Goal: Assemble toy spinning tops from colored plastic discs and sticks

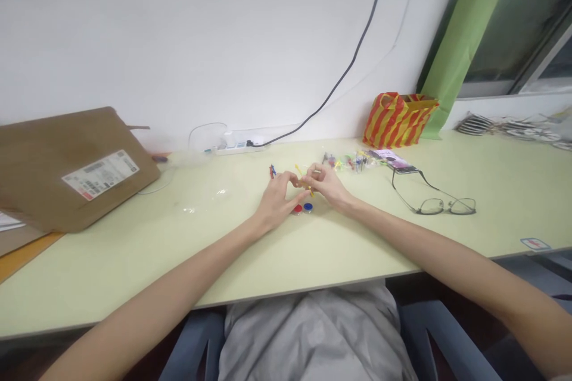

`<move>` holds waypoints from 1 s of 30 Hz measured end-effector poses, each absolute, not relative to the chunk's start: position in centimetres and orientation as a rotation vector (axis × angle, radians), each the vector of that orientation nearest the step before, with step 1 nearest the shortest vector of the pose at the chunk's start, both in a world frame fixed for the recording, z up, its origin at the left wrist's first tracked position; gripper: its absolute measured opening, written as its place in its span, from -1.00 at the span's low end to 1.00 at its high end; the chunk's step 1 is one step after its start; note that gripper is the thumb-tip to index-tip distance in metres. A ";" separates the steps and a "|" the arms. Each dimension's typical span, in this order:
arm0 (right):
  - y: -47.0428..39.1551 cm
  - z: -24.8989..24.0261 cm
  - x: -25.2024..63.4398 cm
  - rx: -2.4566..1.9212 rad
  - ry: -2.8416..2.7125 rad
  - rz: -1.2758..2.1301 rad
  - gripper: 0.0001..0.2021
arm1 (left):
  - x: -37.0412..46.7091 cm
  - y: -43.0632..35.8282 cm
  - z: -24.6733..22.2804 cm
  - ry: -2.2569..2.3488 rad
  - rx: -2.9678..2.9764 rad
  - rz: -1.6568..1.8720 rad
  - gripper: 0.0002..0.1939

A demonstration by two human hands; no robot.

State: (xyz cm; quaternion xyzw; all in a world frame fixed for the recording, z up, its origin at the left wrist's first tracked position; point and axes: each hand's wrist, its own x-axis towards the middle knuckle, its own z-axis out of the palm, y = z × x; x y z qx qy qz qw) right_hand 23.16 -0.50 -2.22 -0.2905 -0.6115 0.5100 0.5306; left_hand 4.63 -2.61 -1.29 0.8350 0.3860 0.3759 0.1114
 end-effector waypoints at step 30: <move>-3.3 -0.5 23.3 -0.636 -2.201 0.349 -0.80 | 1.8 -2.5 -0.4 0.763 2.833 1.203 -0.65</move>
